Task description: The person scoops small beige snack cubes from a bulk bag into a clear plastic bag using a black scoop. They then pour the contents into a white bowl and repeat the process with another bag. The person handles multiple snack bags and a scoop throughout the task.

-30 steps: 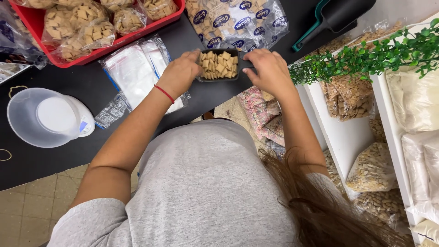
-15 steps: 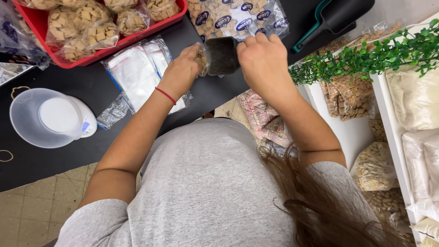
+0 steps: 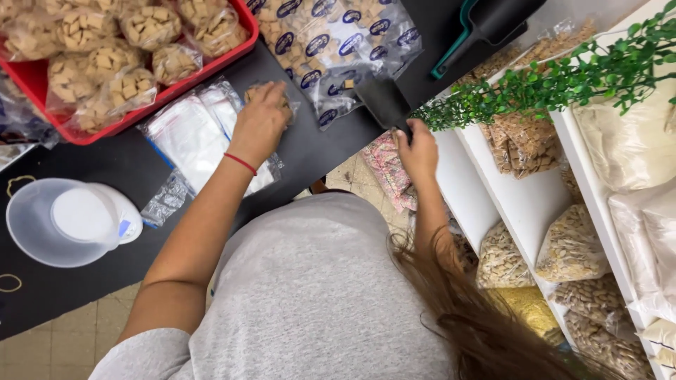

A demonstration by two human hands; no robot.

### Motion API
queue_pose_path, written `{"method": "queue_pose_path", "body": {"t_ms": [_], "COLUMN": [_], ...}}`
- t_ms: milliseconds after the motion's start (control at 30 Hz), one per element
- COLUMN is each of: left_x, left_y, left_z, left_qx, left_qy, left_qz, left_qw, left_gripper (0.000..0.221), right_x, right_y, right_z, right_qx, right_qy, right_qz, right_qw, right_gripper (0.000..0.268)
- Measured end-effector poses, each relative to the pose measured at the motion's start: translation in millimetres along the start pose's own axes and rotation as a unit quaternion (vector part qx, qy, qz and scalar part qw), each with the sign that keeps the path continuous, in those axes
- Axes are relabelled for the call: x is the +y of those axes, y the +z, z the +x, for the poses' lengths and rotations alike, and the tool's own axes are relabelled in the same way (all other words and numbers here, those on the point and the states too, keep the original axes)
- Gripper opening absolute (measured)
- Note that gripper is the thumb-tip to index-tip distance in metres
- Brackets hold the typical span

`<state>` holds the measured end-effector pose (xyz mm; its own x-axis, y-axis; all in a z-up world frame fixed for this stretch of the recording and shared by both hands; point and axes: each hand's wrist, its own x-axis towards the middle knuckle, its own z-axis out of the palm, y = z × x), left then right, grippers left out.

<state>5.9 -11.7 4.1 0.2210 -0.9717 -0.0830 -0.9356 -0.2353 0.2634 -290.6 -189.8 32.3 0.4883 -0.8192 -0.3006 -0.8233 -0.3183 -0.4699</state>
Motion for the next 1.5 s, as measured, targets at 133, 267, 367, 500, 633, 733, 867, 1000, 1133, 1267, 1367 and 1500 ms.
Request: {"method": "queue_pose_path", "body": {"t_ms": [133, 267, 367, 500, 633, 733, 867, 1000, 1133, 1267, 1367, 1500], "left_x": [23, 38, 33, 20, 13, 14, 16, 15, 18, 12, 3, 1], "left_y": [20, 42, 57, 93, 113, 109, 103, 89, 71, 63, 55, 8], "left_z": [19, 34, 38, 36, 29, 26, 24, 21, 16, 9, 0, -5], "left_qx": [0.014, -0.018, -0.038, -0.014, 0.024, 0.021, 0.010, 0.010, 0.032, 0.089, 0.060, 0.025], "left_qy": [0.080, 0.092, 0.087, 0.102, 0.122, 0.124, 0.132, 0.131, 0.136, 0.137, 0.130, 0.079], "left_qz": [0.054, 0.070, 0.062, 0.061, 0.026, 0.024, 0.016, 0.018, 0.008, 0.022, 0.018, -0.013], "left_qw": [0.995, 0.993, 0.994, 0.993, 0.992, 0.992, 0.991, 0.991, 0.990, 0.986, 0.990, 0.996], "left_gripper": [0.025, 0.018, 0.019, 0.019, 0.013, 0.011, 0.009, 0.008, 0.003, 0.005, 0.013, 0.023], "right_x": [9, -15, -40, -26, -35, -51, -53, -61, -49, -62, -64, -7], "right_y": [33, 39, 47, 103, 146, 161, 183, 163, 166, 150, 139, 139], "right_z": [30, 58, 82, 133, 166, 176, 190, 184, 195, 185, 178, 169], "right_qx": [0.073, 0.068, 0.043, 0.071, 0.119, 0.130, 0.048, 0.016, 0.096, 0.090, 0.090, 0.111], "right_qy": [-0.054, -0.093, -0.089, -0.118, -0.093, -0.065, -0.066, -0.044, -0.058, -0.049, -0.040, -0.109], "right_qz": [-0.012, -0.085, -0.092, -0.042, -0.010, 0.009, 0.277, 0.272, 0.072, 0.129, 0.172, 0.100], "right_qw": [0.996, 0.990, 0.991, 0.990, 0.988, 0.989, 0.958, 0.961, 0.991, 0.986, 0.980, 0.983], "right_gripper": [0.033, 0.034, 0.036, 0.025, 0.019, 0.020, 0.039, 0.047, 0.042, 0.044, 0.046, 0.033]}}
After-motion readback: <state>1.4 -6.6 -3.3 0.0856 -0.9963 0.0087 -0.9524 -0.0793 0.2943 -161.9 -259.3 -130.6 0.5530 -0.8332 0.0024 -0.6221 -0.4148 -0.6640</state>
